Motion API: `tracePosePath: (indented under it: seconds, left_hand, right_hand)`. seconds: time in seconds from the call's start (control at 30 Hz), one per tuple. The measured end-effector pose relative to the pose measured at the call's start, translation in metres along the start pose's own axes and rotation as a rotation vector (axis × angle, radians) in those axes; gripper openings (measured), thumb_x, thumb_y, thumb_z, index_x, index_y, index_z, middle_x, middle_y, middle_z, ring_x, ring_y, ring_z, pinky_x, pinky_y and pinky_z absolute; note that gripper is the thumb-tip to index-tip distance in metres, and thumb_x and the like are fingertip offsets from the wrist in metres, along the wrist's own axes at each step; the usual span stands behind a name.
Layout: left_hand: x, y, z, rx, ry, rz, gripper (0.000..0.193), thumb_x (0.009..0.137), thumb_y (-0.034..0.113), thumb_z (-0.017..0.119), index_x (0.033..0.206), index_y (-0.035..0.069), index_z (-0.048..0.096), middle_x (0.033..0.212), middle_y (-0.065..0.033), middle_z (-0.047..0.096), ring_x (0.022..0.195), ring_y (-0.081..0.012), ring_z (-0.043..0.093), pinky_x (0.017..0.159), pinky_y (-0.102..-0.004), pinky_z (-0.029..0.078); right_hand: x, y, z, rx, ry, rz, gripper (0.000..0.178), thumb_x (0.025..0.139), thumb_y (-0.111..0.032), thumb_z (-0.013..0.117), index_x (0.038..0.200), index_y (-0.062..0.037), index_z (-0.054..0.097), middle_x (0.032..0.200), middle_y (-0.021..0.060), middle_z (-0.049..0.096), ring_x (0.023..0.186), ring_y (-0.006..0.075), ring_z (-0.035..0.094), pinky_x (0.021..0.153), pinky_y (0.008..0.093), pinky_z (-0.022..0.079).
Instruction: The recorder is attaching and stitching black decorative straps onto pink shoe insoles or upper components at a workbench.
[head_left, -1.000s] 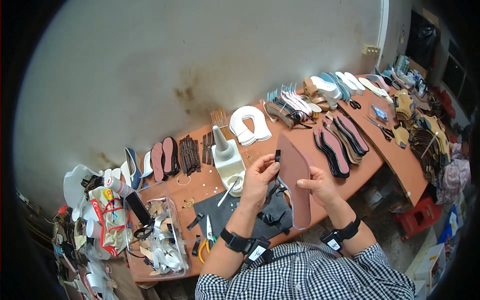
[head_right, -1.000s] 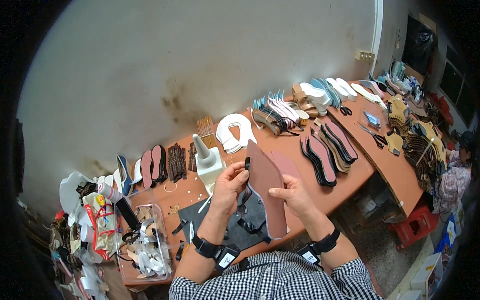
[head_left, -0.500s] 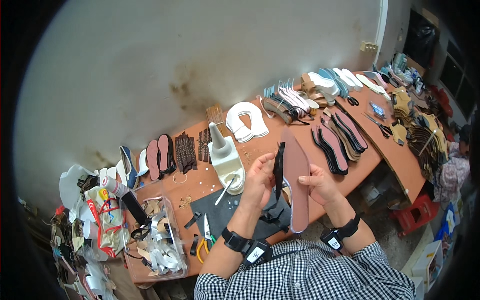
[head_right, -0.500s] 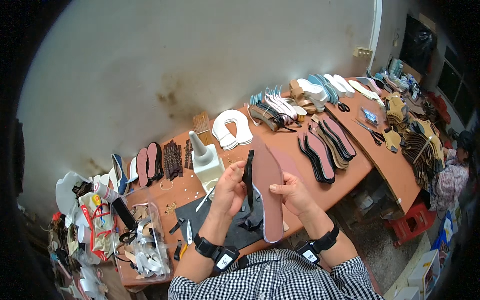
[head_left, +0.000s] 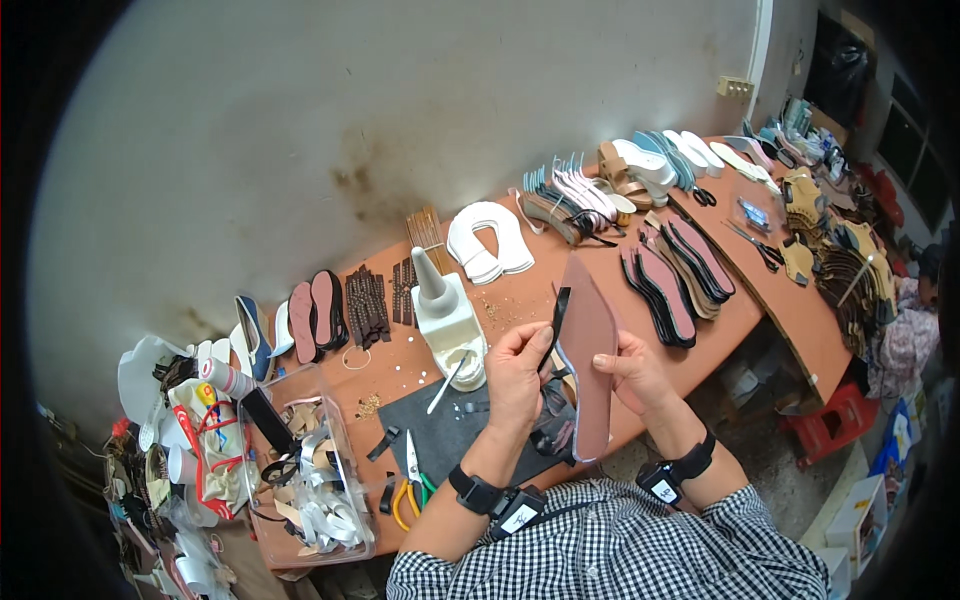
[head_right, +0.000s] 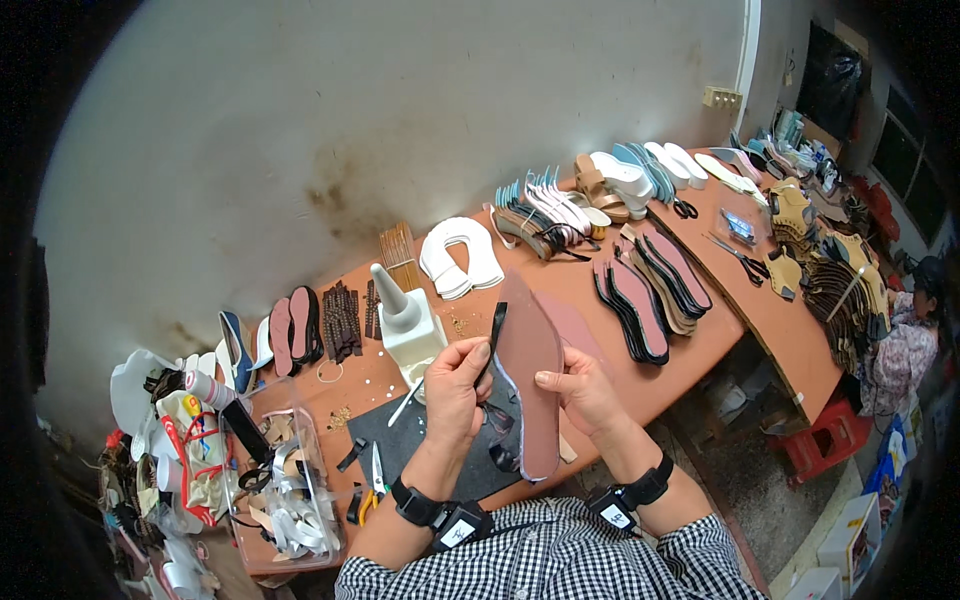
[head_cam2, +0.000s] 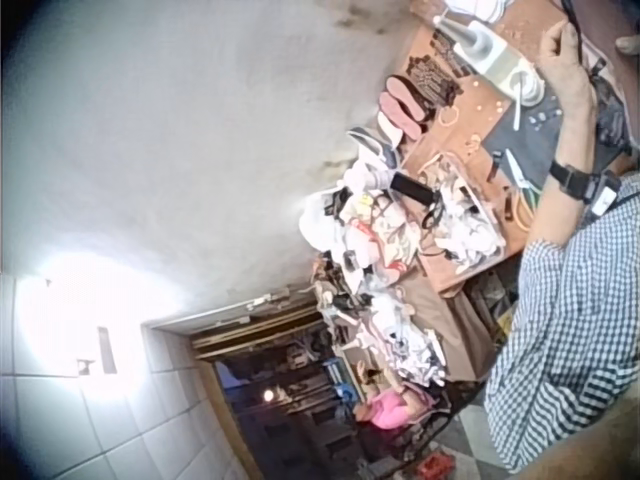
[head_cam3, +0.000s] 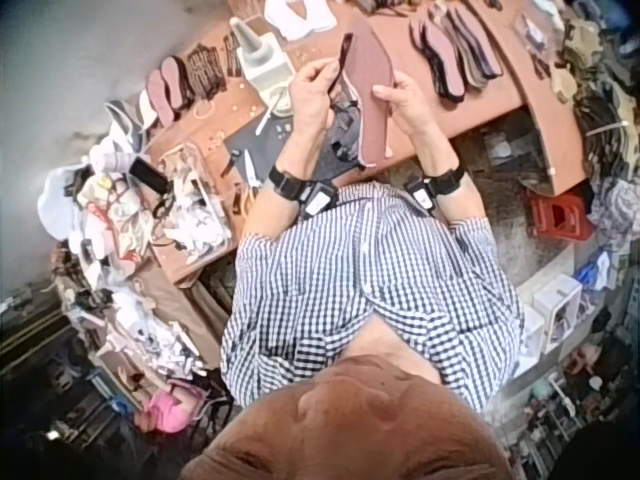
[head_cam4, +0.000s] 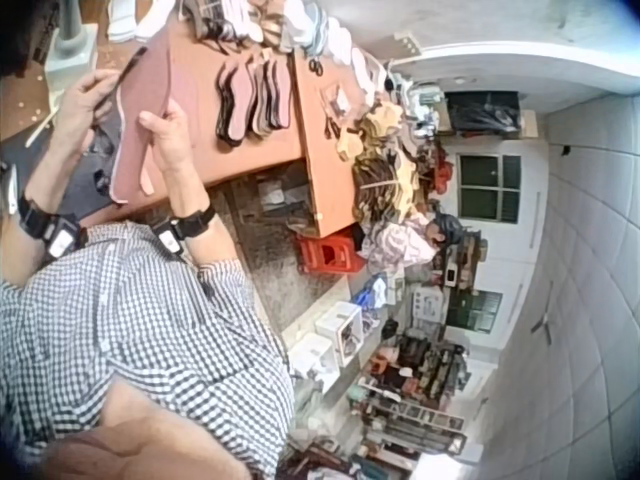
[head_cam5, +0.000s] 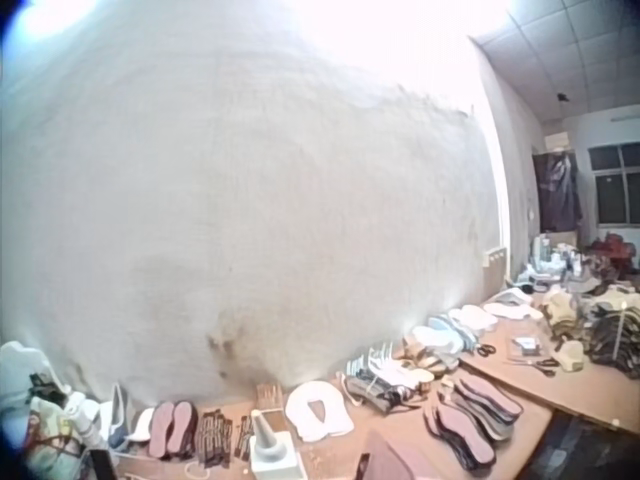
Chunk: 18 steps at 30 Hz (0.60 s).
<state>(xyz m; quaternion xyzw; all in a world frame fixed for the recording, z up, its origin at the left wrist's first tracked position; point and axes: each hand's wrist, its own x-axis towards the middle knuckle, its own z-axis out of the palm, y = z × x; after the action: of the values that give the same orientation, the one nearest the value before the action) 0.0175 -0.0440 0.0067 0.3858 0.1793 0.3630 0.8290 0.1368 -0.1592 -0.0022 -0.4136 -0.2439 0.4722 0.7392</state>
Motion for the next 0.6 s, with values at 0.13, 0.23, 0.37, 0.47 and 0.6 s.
tracePosePath:
  seconds: [0.13,0.23,0.37,0.47,0.6]
  left_hand:
    - [-0.001,0.000,0.002,0.147,0.024,0.086,0.012,0.083,0.010,0.062,0.089,-0.001,0.064,0.074,0.0005,0.053,0.052,-0.0045,0.042,0.043,-0.0173,0.031]
    - [0.001,-0.003,-0.001,0.287,0.031,0.212,0.015,0.083,0.011,0.063,0.087,-0.003,0.065,0.078,0.0005,0.053,0.056,-0.0045,0.044,0.047,-0.0178,0.033]
    - [0.001,-0.004,0.000,0.389,0.036,0.283,0.016,0.082,0.012,0.063,0.086,-0.004,0.064,0.078,0.0003,0.052,0.060,-0.0049,0.044,0.050,-0.0191,0.034]
    - [0.003,-0.008,0.003,0.464,0.041,0.318,0.012,0.083,0.010,0.062,0.083,-0.002,0.062,0.071,0.0026,0.050,0.056,-0.0034,0.040,0.047,-0.0179,0.031]
    - [0.010,-0.012,-0.001,0.537,0.013,0.337,0.013,0.086,0.011,0.058,0.078,0.001,0.059,0.067,0.0044,0.047,0.054,-0.0022,0.038,0.045,-0.0172,0.029]
  right_hand:
    - [0.001,0.003,-0.002,-0.012,-0.007,-0.026,0.031,0.078,0.000,0.061,0.108,0.0016,0.054,0.098,0.0063,0.061,0.087,0.0138,0.059,0.078,0.0277,0.049]
    - [0.001,0.004,-0.005,-0.011,-0.028,-0.021,0.031,0.079,0.000,0.060,0.109,0.0021,0.054,0.100,0.0070,0.061,0.088,0.0138,0.059,0.079,0.0275,0.049]
    - [0.000,0.002,0.000,0.009,-0.020,-0.030,0.030,0.078,0.001,0.060,0.108,0.0025,0.055,0.100,0.0069,0.061,0.088,0.0136,0.059,0.079,0.0270,0.049]
    - [0.000,0.001,0.000,0.003,-0.020,-0.061,0.029,0.078,0.001,0.060,0.106,0.0028,0.056,0.099,0.0066,0.061,0.087,0.0133,0.059,0.079,0.0263,0.048]
    - [0.000,0.001,0.000,-0.021,-0.007,-0.044,0.027,0.077,0.001,0.061,0.104,0.0028,0.057,0.098,0.0055,0.061,0.086,0.0126,0.059,0.078,0.0254,0.048]
